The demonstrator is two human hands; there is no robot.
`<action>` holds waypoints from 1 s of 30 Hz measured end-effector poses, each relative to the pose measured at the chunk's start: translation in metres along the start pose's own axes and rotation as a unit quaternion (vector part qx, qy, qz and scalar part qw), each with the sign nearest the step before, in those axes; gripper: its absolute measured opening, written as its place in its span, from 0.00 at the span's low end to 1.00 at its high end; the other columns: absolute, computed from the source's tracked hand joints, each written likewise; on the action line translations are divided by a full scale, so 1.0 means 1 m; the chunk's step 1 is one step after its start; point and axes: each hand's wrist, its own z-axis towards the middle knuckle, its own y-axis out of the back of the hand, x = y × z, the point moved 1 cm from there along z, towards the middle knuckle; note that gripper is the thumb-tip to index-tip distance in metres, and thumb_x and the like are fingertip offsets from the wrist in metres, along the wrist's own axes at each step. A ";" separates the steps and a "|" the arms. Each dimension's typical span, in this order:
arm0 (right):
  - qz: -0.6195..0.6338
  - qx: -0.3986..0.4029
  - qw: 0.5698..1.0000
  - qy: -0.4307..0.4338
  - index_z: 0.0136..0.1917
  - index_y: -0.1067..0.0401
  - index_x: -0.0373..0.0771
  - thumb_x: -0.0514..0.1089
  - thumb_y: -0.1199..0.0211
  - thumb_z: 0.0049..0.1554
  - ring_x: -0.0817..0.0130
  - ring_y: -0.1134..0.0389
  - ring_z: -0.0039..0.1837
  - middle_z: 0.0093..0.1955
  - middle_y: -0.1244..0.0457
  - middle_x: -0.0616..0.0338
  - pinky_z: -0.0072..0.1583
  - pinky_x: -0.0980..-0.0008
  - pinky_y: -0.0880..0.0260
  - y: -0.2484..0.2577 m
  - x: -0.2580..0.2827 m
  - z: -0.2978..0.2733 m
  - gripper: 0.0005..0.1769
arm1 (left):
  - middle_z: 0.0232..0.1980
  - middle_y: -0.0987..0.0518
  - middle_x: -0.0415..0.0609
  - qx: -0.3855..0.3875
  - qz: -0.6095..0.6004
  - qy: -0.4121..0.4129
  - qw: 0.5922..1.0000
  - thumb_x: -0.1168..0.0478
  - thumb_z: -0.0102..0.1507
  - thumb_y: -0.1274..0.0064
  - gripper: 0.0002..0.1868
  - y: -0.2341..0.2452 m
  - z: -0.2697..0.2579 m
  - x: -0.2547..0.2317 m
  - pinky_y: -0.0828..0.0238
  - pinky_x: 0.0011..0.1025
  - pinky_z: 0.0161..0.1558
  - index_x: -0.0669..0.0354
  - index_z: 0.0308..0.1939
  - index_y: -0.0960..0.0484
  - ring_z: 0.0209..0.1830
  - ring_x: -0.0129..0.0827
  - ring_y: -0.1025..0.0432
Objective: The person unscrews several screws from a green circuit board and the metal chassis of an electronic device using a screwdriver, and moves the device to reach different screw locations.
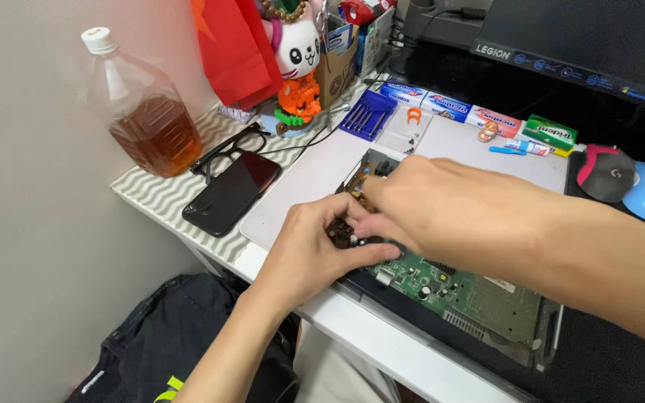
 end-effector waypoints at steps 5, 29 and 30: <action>0.029 -0.030 0.981 0.189 0.53 0.32 0.55 0.27 0.51 0.46 0.65 0.30 0.45 0.48 0.34 0.68 0.44 0.59 0.33 -0.010 -0.013 0.006 0.27 | 0.38 0.19 0.35 0.110 0.036 -0.036 0.993 0.51 0.65 0.44 0.13 0.011 0.000 0.000 0.41 0.26 0.31 0.48 0.51 0.18 0.27 0.21 0.39; 0.029 -0.079 0.980 0.182 0.49 0.32 0.48 0.49 0.45 0.59 0.54 0.31 0.46 0.46 0.35 0.59 0.47 0.54 0.31 -0.034 -0.019 0.027 0.07 | 0.29 0.23 0.36 0.046 0.035 -0.039 0.998 0.56 0.51 0.24 0.15 0.012 0.005 -0.002 0.38 0.24 0.34 0.48 0.32 0.18 0.29 0.23 0.35; 0.063 -0.132 0.954 0.262 0.50 0.31 0.50 0.32 0.40 0.49 0.59 0.33 0.50 0.52 0.39 0.61 0.48 0.56 0.32 -0.040 -0.024 0.027 0.17 | 0.32 0.24 0.36 0.049 0.052 -0.053 0.996 0.57 0.50 0.23 0.18 0.016 0.005 0.000 0.37 0.24 0.35 0.47 0.33 0.20 0.30 0.24 0.34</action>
